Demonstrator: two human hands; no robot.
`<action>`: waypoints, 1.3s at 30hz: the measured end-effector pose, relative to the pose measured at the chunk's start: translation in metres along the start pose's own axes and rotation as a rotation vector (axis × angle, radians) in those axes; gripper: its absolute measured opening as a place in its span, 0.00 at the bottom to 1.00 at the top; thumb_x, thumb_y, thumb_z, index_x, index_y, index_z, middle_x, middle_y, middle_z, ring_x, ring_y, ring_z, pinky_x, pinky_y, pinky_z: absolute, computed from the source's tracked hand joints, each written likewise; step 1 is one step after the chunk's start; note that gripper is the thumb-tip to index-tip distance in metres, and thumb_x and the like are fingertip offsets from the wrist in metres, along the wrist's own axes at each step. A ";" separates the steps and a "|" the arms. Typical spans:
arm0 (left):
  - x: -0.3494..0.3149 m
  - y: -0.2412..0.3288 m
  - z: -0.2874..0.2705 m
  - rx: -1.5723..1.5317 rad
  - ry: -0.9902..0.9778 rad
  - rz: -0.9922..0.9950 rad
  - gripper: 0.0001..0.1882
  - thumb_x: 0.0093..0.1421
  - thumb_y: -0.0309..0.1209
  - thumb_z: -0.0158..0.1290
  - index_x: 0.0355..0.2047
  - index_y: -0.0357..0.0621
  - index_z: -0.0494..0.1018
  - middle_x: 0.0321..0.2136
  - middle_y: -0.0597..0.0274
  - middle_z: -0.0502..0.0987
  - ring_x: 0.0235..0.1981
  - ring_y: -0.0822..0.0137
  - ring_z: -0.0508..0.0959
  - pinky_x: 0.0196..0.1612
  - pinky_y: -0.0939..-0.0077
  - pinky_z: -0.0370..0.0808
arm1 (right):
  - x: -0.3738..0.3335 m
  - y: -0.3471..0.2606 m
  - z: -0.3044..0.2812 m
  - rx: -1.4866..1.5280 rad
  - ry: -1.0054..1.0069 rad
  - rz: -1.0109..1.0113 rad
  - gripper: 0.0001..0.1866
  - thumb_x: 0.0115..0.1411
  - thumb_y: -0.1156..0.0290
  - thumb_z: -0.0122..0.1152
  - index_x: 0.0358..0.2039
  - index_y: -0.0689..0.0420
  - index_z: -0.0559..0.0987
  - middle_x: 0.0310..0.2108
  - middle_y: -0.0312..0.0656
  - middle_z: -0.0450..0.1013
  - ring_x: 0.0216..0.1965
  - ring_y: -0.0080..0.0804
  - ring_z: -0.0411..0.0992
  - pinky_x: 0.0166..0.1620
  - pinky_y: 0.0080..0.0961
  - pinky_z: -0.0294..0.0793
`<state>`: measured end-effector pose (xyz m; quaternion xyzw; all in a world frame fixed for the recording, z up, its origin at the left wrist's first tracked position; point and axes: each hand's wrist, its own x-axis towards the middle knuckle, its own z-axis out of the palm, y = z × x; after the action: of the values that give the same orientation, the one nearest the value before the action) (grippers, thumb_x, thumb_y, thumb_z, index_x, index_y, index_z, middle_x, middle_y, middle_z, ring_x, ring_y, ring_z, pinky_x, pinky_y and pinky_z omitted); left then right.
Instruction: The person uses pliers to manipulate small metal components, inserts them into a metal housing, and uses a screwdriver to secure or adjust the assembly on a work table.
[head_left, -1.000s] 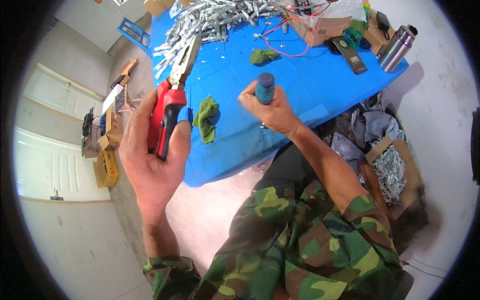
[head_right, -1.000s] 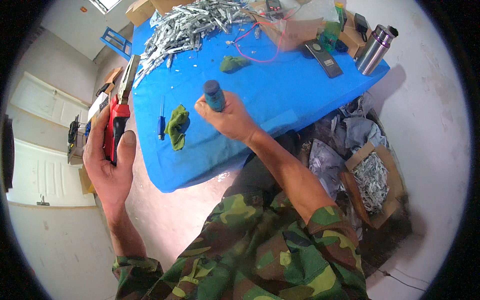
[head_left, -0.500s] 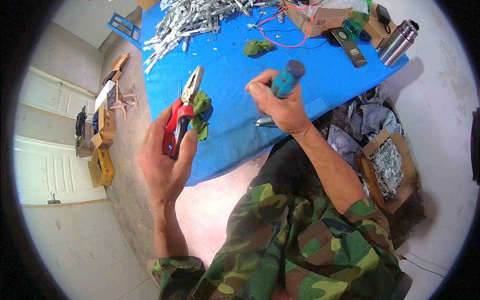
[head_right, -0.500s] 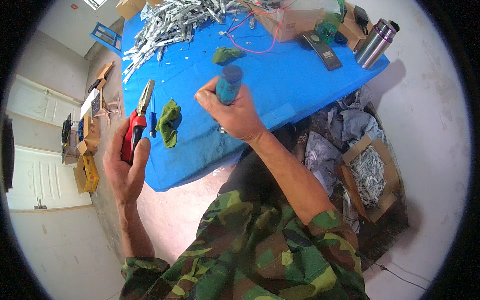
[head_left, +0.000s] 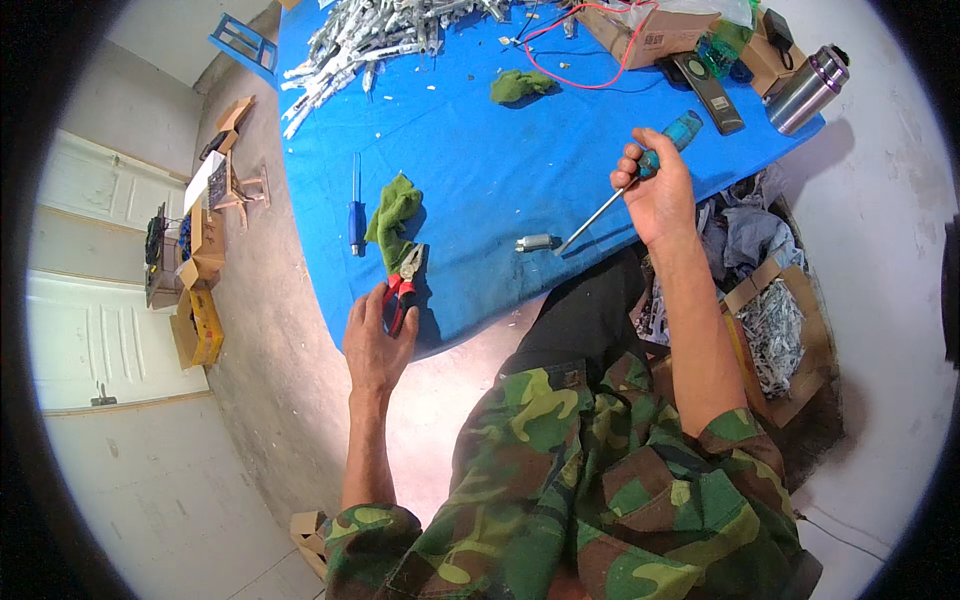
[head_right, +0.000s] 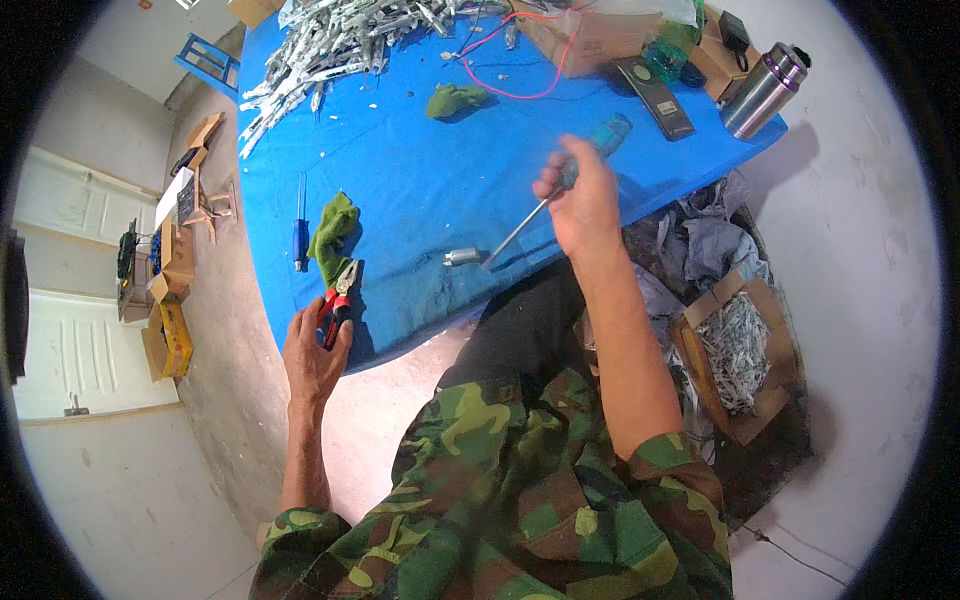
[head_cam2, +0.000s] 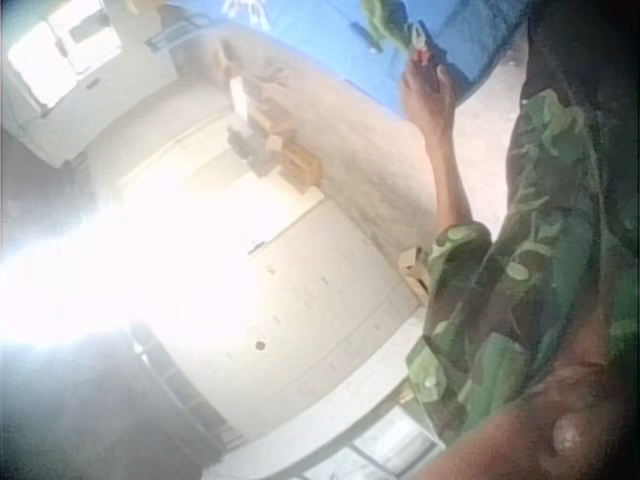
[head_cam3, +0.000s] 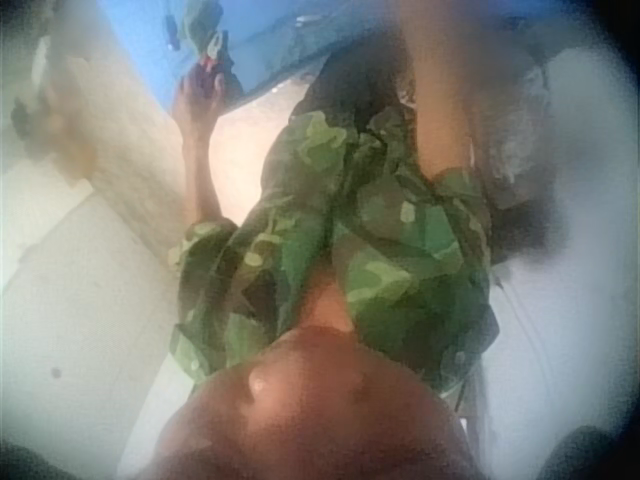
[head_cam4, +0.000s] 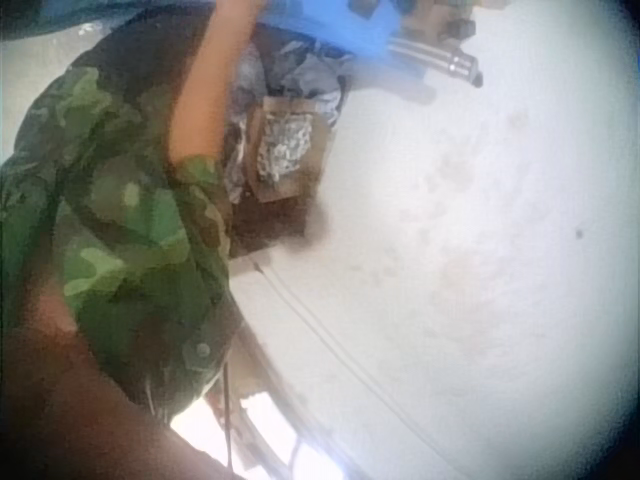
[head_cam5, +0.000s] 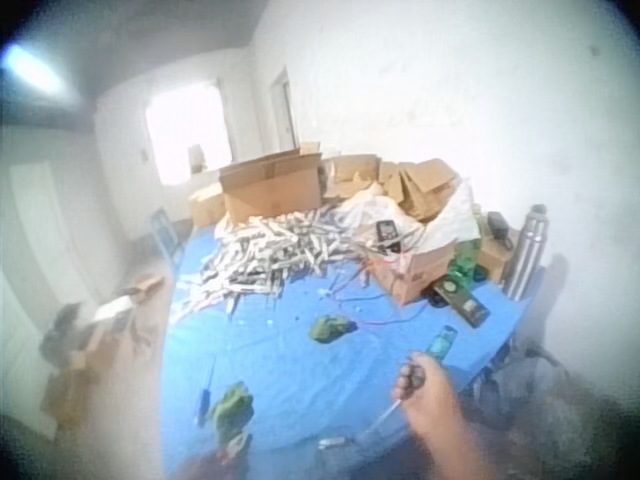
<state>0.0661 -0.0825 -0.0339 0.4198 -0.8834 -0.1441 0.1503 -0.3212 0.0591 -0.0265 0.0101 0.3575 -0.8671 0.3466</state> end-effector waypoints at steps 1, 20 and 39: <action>0.001 -0.001 0.001 0.017 0.010 0.019 0.30 0.60 0.34 0.67 0.61 0.36 0.74 0.52 0.45 0.79 0.50 0.51 0.81 0.53 0.58 0.79 | 0.005 0.000 -0.003 -0.033 0.037 0.010 0.11 0.64 0.68 0.67 0.43 0.55 0.74 0.32 0.38 0.71 0.30 0.30 0.70 0.30 0.31 0.72; 0.001 -0.032 0.032 0.014 0.235 0.183 0.27 0.58 0.35 0.65 0.56 0.39 0.76 0.51 0.48 0.77 0.53 0.48 0.75 0.59 0.54 0.69 | 0.023 0.058 0.011 -1.623 -0.115 -0.473 0.26 0.61 0.60 0.67 0.54 0.65 0.77 0.48 0.58 0.78 0.50 0.62 0.76 0.54 0.50 0.75; 0.000 -0.030 0.032 0.020 0.249 0.168 0.27 0.60 0.35 0.64 0.57 0.36 0.75 0.52 0.46 0.77 0.53 0.48 0.76 0.59 0.53 0.71 | -0.077 0.088 0.006 -1.900 -0.572 -0.828 0.14 0.59 0.69 0.68 0.46 0.57 0.83 0.49 0.39 0.74 0.57 0.41 0.68 0.52 0.44 0.68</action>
<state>0.0745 -0.0967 -0.0749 0.3604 -0.8914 -0.0691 0.2659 -0.2081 0.0567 -0.0558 -0.5888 0.7663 -0.2545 -0.0373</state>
